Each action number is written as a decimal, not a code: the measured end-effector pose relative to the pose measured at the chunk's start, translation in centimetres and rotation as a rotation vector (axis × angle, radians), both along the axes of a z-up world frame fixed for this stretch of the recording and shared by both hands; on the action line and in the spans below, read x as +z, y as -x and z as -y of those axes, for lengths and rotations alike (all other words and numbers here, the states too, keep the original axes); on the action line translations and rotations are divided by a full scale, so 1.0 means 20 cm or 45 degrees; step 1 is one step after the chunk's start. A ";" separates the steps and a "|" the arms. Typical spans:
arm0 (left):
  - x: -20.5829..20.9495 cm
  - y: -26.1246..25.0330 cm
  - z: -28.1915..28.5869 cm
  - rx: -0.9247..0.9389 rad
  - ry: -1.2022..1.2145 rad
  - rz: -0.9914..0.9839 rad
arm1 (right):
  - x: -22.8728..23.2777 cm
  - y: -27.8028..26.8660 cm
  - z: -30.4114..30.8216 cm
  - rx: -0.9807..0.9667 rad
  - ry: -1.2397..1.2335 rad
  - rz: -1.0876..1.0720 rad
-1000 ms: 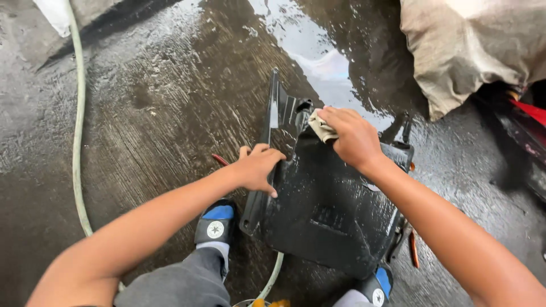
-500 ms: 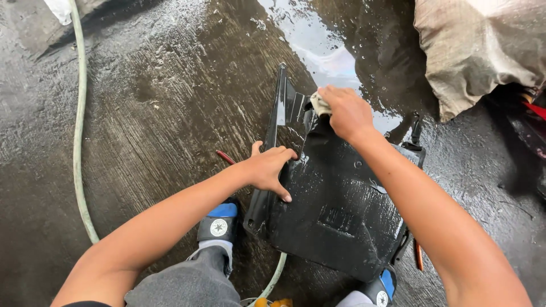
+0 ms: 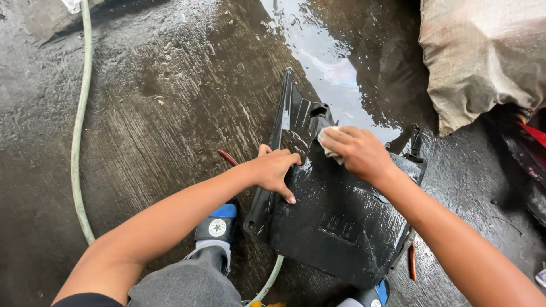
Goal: Cleaning a motorcycle fairing using a cloth on a wet floor
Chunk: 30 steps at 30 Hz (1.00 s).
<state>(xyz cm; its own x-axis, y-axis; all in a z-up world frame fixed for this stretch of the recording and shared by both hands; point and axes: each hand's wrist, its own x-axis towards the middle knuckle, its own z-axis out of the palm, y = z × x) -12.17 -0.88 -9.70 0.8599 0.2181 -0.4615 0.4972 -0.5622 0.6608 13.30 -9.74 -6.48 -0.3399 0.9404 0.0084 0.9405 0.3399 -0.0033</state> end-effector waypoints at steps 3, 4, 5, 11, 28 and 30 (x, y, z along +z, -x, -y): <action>0.02 -0.01 -0.01 0.000 0.014 -0.021 | 0.09 -0.03 -0.01 0.087 0.074 0.026; 0.02 -0.01 -0.01 -0.002 0.014 -0.030 | 0.14 -0.03 -0.03 -0.083 0.219 -0.225; 0.01 -0.02 -0.01 -0.004 0.014 -0.039 | 0.20 -0.02 -0.05 -0.255 0.362 -0.476; -0.06 -0.02 -0.02 0.002 0.024 -0.031 | 0.03 0.00 -0.19 -0.410 0.149 -0.457; -0.04 -0.01 -0.02 0.077 0.146 0.079 | -0.17 0.16 0.10 0.080 -0.182 0.117; -0.05 -0.02 -0.02 0.084 0.149 0.085 | -0.16 0.16 0.13 0.072 -0.174 0.077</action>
